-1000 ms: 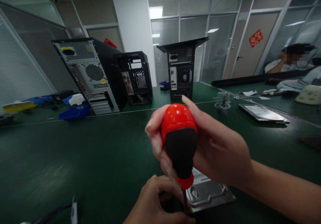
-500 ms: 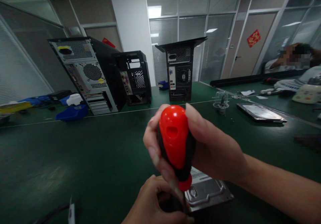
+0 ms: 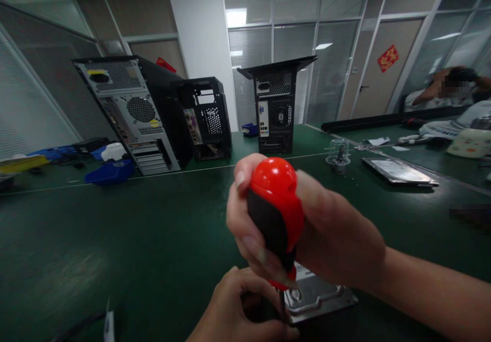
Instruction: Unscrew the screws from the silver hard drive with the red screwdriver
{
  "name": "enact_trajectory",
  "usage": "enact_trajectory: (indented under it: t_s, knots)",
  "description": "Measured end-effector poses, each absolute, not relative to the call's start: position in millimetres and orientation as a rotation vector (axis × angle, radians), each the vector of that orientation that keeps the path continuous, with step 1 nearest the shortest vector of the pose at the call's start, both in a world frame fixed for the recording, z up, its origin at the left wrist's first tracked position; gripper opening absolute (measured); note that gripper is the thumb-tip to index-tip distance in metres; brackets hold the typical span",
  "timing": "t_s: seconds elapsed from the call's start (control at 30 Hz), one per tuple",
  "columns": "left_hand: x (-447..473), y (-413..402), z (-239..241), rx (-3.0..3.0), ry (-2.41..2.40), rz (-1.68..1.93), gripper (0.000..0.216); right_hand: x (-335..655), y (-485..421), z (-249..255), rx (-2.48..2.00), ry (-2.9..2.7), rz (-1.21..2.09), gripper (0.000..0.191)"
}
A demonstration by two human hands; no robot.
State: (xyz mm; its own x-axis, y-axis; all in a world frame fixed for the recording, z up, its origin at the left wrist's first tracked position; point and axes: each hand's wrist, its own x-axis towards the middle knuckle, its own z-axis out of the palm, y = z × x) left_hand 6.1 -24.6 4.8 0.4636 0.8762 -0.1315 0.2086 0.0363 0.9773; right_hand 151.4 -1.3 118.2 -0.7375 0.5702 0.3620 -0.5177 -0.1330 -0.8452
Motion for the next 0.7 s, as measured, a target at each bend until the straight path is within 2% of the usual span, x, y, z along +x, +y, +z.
enact_trajectory:
  t_s: [0.17, 0.7]
  knots:
    - [4.8, -25.8, 7.0, 1.524, 1.031, 0.626, 0.012, 150.3, -0.8, 114.9, -0.143, -1.439, 1.903, 0.044]
    - [7.9, -27.9, 8.0, 1.445, 1.007, 0.707, 0.013, 149.7, -0.4, 115.6, -0.121, -1.453, 1.909, 0.038]
